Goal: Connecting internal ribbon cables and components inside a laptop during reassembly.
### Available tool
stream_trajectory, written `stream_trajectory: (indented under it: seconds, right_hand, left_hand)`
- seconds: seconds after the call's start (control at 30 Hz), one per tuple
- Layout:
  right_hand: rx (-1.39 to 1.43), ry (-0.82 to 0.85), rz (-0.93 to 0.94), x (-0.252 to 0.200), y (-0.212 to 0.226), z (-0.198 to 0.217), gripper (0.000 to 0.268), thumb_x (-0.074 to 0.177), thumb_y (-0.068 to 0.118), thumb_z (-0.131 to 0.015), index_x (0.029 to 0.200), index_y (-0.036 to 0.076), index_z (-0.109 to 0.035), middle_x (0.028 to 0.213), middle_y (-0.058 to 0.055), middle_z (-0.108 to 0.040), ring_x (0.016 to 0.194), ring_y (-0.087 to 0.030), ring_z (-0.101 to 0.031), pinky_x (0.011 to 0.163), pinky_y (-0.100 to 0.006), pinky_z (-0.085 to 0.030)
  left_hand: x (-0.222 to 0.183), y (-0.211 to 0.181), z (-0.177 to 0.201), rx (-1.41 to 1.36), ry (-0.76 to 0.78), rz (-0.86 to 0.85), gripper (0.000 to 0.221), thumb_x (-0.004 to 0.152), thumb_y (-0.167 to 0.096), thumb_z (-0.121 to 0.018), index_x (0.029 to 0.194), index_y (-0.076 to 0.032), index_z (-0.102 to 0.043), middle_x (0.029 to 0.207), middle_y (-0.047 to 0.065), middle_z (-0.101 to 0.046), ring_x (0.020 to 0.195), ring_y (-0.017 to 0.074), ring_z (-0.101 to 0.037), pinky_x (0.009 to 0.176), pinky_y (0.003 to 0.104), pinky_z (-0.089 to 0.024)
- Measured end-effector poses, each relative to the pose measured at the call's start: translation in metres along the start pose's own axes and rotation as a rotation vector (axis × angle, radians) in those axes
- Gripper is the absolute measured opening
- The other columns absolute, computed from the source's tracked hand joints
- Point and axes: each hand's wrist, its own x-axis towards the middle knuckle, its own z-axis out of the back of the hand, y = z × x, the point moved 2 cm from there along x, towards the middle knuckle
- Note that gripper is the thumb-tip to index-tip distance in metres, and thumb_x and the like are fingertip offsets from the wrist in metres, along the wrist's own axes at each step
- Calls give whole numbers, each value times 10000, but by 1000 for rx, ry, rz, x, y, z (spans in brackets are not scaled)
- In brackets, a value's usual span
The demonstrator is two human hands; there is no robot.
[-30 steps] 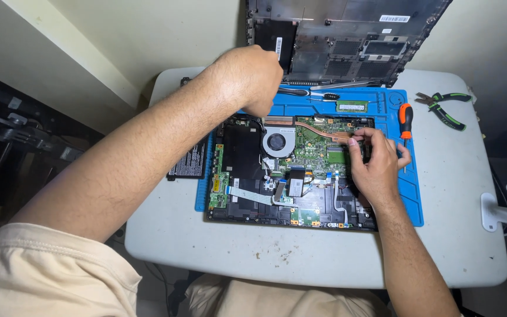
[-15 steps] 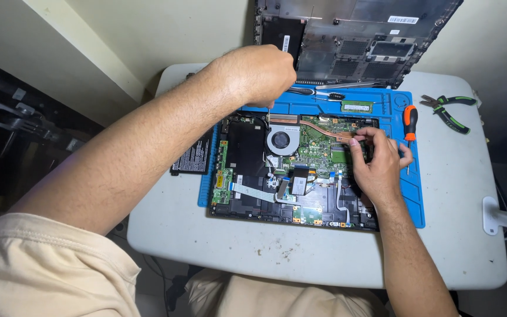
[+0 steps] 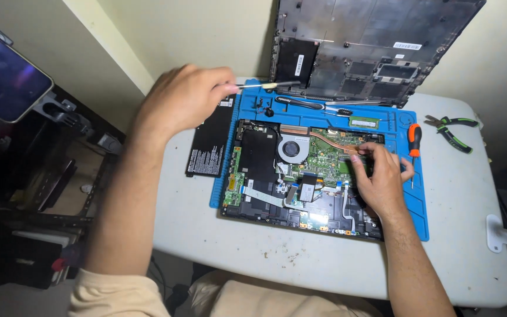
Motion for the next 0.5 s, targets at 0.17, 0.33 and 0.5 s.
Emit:
stream_trajectory:
  seconds: [0.17, 0.33, 0.5]
  right_hand:
    - [11, -86, 69, -3, -11, -11, 264, 1041, 313, -695, 1254, 183, -611, 1161, -8, -665, 1147, -294, -583, 1119, -606, -170]
    - [-4, -71, 68, -4, -7, -8, 265, 1038, 296, -696, 1254, 159, -630, 1176, -32, -678, 1148, -305, -595, 1104, -618, -175]
    - [4, -55, 85, -4, -3, -5, 282, 1037, 266, -700, 1268, 123, -626, 1184, -63, -676, 1150, -335, -600, 1109, -624, -167]
  left_hand:
    - [-47, 42, -116, -359, -524, 157, 169, 1086, -152, -507, 1194, -54, -594, 1032, 269, -673, 934, 489, -682, 742, 585, -566]
    - [-66, 42, -207, -372, -548, 401, 183, 1082, -132, -492, 1192, -36, -602, 998, 167, -586, 893, 393, -664, 749, 472, -562]
    - [-62, 36, -232, -250, -658, 377, 199, 1074, -142, -507, 1229, -46, -587, 1000, 140, -564, 894, 379, -637, 774, 464, -539]
